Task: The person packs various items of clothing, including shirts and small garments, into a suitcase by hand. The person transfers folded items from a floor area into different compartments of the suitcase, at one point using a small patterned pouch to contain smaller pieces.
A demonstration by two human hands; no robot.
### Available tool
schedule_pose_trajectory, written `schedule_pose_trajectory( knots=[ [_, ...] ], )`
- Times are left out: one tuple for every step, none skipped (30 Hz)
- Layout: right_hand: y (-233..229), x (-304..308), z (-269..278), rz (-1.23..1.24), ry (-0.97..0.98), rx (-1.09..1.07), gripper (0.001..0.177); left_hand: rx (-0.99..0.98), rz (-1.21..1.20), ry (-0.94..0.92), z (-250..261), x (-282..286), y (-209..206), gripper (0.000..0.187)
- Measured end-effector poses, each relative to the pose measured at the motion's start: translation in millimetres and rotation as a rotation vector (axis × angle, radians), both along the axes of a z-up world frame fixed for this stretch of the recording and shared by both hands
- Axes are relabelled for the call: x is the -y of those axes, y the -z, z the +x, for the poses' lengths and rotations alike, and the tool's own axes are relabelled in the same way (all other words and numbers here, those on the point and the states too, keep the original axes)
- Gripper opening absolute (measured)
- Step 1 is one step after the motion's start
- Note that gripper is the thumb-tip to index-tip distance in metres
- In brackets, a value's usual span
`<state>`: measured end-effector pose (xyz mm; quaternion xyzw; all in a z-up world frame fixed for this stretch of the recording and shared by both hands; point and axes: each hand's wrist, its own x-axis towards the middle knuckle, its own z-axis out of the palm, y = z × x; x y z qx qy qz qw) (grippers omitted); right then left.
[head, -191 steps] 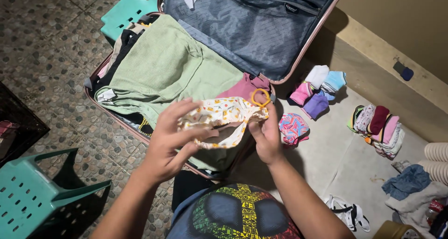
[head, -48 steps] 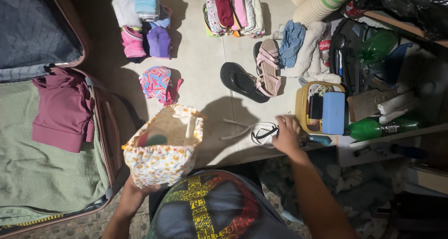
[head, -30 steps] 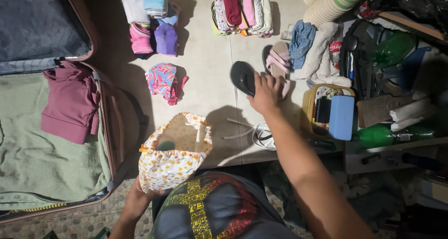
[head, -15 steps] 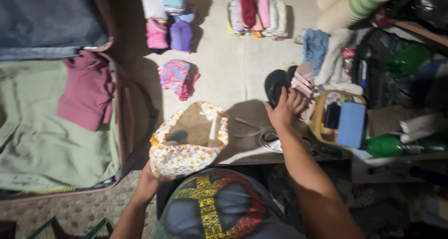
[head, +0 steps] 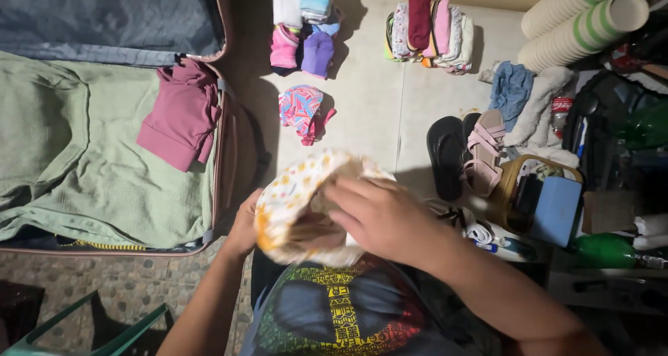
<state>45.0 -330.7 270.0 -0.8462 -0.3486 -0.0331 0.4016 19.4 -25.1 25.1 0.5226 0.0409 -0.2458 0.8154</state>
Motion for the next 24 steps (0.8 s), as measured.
schedule_pose_trajectory(
  knots=[
    [15, -5, 4, -0.002, 0.004, 0.003, 0.022, 0.003, -0.002, 0.004, -1, -2, 8, 0.027],
    [30, -10, 8, -0.064, 0.042, -0.003, 0.022, 0.063, 0.115, 0.036, -1, -4, 17, 0.027],
    [45, -15, 12, -0.125, 0.077, -0.012, 0.022, 0.122, 0.234, 0.064, -3, -7, 25, 0.026],
    [63, -14, 13, -0.127, 0.077, -0.01, 0.022, 0.124, 0.233, 0.064, -4, -7, 27, 0.026],
    [81, -14, 14, -0.407, 0.048, -0.162, 0.016, 0.144, 0.269, 0.097, -4, -8, 28, 0.027],
    [98, -15, 15, -0.687, 0.019, -0.314, 0.014, 0.165, 0.305, 0.13, -3, -10, 29, 0.027],
    [106, -13, 13, -0.686, 0.018, -0.311, 0.014, 0.167, 0.306, 0.128, -1, -3, 15, 0.027],
    [114, -12, 10, -0.6, -0.017, -0.252, 0.015, 0.131, 0.267, 0.122, 2, 3, 0, 0.037],
    [123, -11, 6, -0.513, -0.053, -0.195, 0.016, 0.092, 0.229, 0.115, 2, 8, -15, 0.046],
    [117, -13, 5, -0.512, -0.055, -0.194, 0.016, 0.092, 0.231, 0.113, 2, 9, -20, 0.046],
    [112, -13, 3, -0.521, -0.069, -0.158, 0.015, 0.221, 0.279, 0.114, 3, 11, -25, 0.051],
    [106, -14, 1, -0.53, -0.083, -0.123, 0.016, 0.35, 0.326, 0.115, 4, 13, -29, 0.057],
    [88, -11, 1, -0.531, -0.082, -0.122, 0.016, 0.351, 0.325, 0.115, 1, 8, -18, 0.057],
    [70, -9, 0, -0.393, -0.011, -0.045, 0.014, 0.31, 0.379, 0.122, -2, 3, -6, 0.061],
    [52, -5, -1, -0.256, 0.058, 0.031, 0.013, 0.267, 0.432, 0.127, -7, 0, 6, 0.066],
    [35, 3, 1, -0.259, 0.056, 0.031, 0.013, 0.267, 0.429, 0.124, -16, -16, 28, 0.066],
    [18, 11, 4, -0.21, 0.118, 0.028, 0.024, 0.174, 0.476, 0.091, -21, -30, 51, 0.061],
    [0, 20, 7, -0.16, 0.18, 0.025, 0.035, 0.08, 0.522, 0.059, -26, -45, 73, 0.058],
    [-2, 33, 5, -0.166, 0.189, 0.022, 0.035, 0.08, 0.515, 0.068, -32, -55, 83, 0.058],
    [-4, 47, 3, -0.102, 0.204, 0.014, 0.041, 0.053, 0.418, 0.006, -38, -65, 93, 0.052],
    [-7, 61, 2, -0.041, 0.215, 0.011, 0.048, 0.026, 0.318, -0.06, -43, -72, 104, 0.047],
    [1, 76, -3, -0.051, 0.22, 0.012, 0.048, 0.027, 0.307, -0.054, -47, -74, 108, 0.047],
    [8, 91, -7, 0.022, 0.338, -0.099, 0.049, 0.001, 0.314, -0.078, -49, -78, 112, 0.045],
    [16, 107, -11, 0.097, 0.454, -0.21, 0.05, -0.026, 0.321, -0.101, -51, -80, 115, 0.043]
  ],
)
